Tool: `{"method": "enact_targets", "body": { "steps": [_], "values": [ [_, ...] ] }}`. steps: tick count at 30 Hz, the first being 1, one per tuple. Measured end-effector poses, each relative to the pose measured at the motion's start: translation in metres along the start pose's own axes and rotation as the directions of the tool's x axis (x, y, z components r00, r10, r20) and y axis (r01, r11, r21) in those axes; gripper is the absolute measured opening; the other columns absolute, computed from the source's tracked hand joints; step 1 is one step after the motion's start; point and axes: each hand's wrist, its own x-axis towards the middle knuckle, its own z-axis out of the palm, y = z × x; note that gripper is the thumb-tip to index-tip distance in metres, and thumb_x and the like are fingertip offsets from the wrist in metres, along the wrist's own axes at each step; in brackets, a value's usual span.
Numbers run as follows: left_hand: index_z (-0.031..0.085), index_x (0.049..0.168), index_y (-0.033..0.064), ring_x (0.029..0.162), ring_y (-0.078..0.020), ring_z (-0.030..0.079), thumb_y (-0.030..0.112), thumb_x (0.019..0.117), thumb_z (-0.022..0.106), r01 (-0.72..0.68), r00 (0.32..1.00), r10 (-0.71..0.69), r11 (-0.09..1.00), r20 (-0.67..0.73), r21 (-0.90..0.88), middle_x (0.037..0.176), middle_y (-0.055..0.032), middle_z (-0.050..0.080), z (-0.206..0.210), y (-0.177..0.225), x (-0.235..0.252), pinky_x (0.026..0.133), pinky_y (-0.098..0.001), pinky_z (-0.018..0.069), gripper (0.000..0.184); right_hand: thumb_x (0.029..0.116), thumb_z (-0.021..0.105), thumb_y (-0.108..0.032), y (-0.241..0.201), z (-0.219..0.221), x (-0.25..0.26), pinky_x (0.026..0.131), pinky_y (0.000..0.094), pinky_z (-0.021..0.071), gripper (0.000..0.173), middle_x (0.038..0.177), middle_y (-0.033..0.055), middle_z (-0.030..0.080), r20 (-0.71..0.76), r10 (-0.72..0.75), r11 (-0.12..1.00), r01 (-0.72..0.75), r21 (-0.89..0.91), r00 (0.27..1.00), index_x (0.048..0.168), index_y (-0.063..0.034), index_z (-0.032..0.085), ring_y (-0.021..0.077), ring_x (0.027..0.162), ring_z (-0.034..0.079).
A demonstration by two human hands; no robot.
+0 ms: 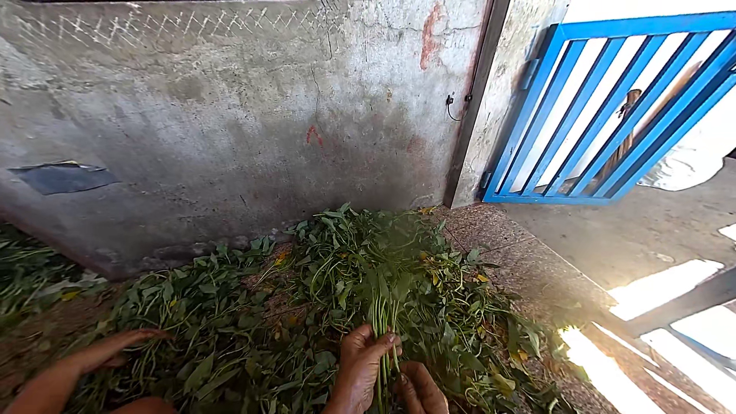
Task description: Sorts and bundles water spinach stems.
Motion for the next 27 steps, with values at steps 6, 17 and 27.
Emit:
{"method": "enact_targets", "body": {
  "steps": [6,17,27],
  "values": [
    [0.063,0.103,-0.0087,0.076,-0.0275,0.073,-0.006,0.0945,0.064,-0.015,0.999,0.013,0.999,0.052,0.036,0.085,-0.0189,0.072,-0.005,0.001,0.001,0.075,-0.0403,0.0634,0.009,0.1057,0.047,-0.006,-0.001,0.005,0.004,0.065,0.0241,0.0536,0.021,0.084,0.0047,0.064,0.048,-0.079,0.997,0.078,0.014,0.996,0.116,0.006,0.06,0.0069,0.069,0.061],
    [0.056,0.112,-0.0076,0.07,-0.0271,0.074,-0.005,0.1018,0.055,-0.289,0.87,0.247,0.957,-0.426,-0.037,0.084,-0.0185,0.071,-0.02,0.039,0.01,0.062,-0.0385,0.0649,0.011,0.1054,0.048,-0.024,0.137,-0.029,0.053,0.102,0.0523,0.0526,0.041,0.142,0.0225,0.056,0.123,0.383,0.646,-0.17,-0.745,0.916,0.139,-0.0025,0.058,0.0385,0.125,0.061],
    [0.055,0.115,-0.0071,0.07,-0.0282,0.074,-0.009,0.0996,0.056,-0.219,0.914,0.178,0.973,-0.363,-0.074,0.083,-0.0194,0.07,-0.018,0.032,0.01,0.063,-0.0392,0.0648,0.016,0.107,0.044,-0.038,0.162,-0.021,0.152,0.115,0.0634,0.0346,0.049,0.144,0.0172,0.059,-0.035,0.676,0.372,-0.381,-0.846,0.736,0.148,-0.0118,0.051,0.0376,0.139,0.051]
  ]
}}
